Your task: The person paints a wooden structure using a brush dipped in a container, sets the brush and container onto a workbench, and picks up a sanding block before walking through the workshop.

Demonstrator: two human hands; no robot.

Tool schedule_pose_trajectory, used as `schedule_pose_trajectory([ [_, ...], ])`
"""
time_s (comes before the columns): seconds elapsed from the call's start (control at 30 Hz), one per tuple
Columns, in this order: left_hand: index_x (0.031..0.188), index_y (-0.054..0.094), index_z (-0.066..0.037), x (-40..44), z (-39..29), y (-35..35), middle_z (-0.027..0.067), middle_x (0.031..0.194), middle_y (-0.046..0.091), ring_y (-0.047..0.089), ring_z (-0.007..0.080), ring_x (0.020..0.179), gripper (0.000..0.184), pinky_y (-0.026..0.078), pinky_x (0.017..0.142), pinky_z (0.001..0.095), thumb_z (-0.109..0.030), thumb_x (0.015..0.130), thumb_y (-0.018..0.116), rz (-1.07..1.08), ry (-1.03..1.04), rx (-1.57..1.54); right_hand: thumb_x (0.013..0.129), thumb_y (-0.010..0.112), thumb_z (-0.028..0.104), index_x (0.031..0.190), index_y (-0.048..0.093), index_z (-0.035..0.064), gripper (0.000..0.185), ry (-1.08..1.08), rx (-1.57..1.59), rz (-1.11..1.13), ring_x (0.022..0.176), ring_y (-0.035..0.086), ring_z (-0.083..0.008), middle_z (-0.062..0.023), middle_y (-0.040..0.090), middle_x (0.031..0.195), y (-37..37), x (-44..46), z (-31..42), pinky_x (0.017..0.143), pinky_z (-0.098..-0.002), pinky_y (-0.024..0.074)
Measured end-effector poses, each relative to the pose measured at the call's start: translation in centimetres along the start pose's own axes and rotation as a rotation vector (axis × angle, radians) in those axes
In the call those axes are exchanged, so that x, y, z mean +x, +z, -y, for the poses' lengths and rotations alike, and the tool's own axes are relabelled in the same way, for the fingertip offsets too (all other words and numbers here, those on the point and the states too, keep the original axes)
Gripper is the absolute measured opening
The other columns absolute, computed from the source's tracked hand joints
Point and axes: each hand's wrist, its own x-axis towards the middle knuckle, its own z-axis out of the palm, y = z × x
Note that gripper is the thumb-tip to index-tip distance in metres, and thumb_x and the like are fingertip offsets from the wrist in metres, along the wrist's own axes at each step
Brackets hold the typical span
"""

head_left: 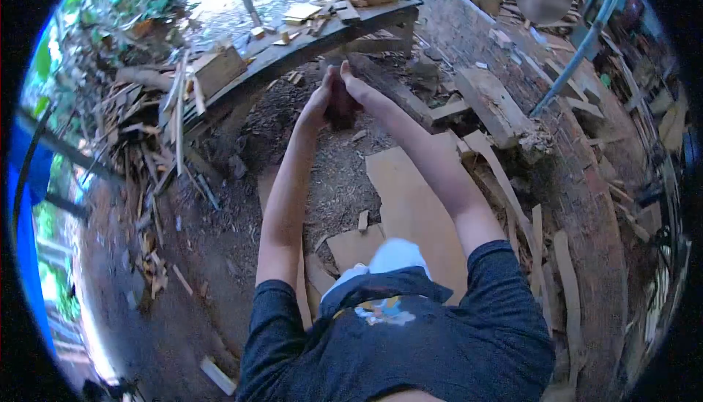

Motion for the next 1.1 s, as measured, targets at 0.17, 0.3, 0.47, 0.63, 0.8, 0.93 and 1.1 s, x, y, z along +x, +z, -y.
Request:
schedule_pose_trajectory([
  [0.17, 0.115, 0.039, 0.0, 7.7, -1.1, -2.9, 0.0199, 0.097, 0.057, 0.06, 0.0304, 0.075, 0.067, 0.051, 0.069, 0.041, -0.058, 0.084, 0.027, 0.039, -0.357, -0.217, 0.072, 0.02, 0.075, 0.132, 0.024, 0.0046, 0.093, 0.359, -0.166, 0.165, 0.106, 0.047, -0.0283, -0.0177, 0.044, 0.122, -3.3, 5.2, 2.9, 0.091, -0.0414, 0.0346],
  [0.3, 0.107, 0.043, 0.001, 13.9, -2.3, -7.0, 0.0183, 0.088, 0.059, 0.061, 0.0281, 0.072, 0.065, 0.052, 0.065, 0.0402, -0.058, 0.084, 0.03, -0.057, -0.355, -0.16, 0.068, 0.033, 0.077, 0.116, 0.049, 0.0017, 0.09, 0.376, -0.908, 0.17, 0.097, 0.054, -0.03, -0.0203, 0.055, 0.107, -12.0, 16.0, 1.1, 0.081, -0.043, 0.0443],
  [0.47, 0.086, 0.054, 0.0, 28.3, -4.3, -20.8, 0.0103, 0.069, 0.057, 0.057, 0.0206, 0.052, 0.057, 0.049, 0.05, 0.0339, -0.055, 0.083, 0.04, -0.064, -0.328, 0.375, 0.073, 0.056, 0.047, 0.09, 0.063, 0.0057, 0.046, 0.369, -1.478, -0.654, 0.091, 0.058, -0.0284, -0.0144, 0.059, 0.101, -26.3, 23.3, -3.4, 0.079, -0.0415, 0.0434],
  [0.63, 0.084, 0.055, -0.003, 40.8, -9.4, -24.6, 0.0074, 0.066, 0.057, 0.056, 0.0189, 0.05, 0.048, 0.048, 0.048, 0.0325, -0.05, 0.083, 0.044, -0.082, -0.2, 0.454, 0.07, 0.064, 0.037, 0.107, 0.055, 0.0027, 0.051, 0.058, -1.756, -0.715, 0.103, 0.052, -0.0281, -0.0149, 0.053, 0.113, -41.2, 27.0, -15.6, 0.085, -0.0403, 0.0431],
  [0.8, 0.09, 0.055, -0.002, 54.0, -9.5, -27.2, 0.0074, 0.069, 0.057, 0.057, 0.0174, 0.055, 0.052, 0.049, 0.048, 0.0316, -0.053, 0.078, 0.05, 0.036, -0.259, 0.573, 0.069, 0.06, 0.046, 0.108, 0.052, -0.0002, 0.061, 0.831, -1.328, -0.614, 0.103, 0.051, -0.0311, -0.0208, 0.054, 0.108, -42.7, 31.4, -7.6, 0.085, -0.0389, 0.0416],
  [0.93, 0.099, 0.054, 0.004, 67.6, -5.6, -25.1, 0.0077, 0.077, 0.057, 0.057, 0.0167, 0.061, 0.077, 0.045, 0.053, 0.0293, -0.062, 0.06, 0.064, -0.024, -0.172, 0.713, 0.073, 0.057, 0.049, 0.094, 0.058, -0.0029, 0.056, 0.458, -1.159, -0.588, 0.092, 0.056, -0.0311, -0.0209, 0.059, 0.095, -42.1, 37.5, -3.5, 0.077, -0.037, 0.0436],
  [1.1, 0.089, 0.058, 0.005, 78.1, -3.1, -12.4, 0.0118, 0.077, 0.06, 0.058, 0.0205, 0.068, 0.074, 0.046, 0.061, 0.0316, -0.06, 0.056, 0.068, 0.282, 0.051, 1.168, 0.078, 0.053, 0.041, 0.112, 0.052, 0.0074, 0.049, 0.3, -1.419, -0.509, 0.109, 0.046, -0.0298, -0.0175, 0.038, 0.127, -38.7, 55.4, 0.6, 0.09, -0.0377, 0.0377],
])
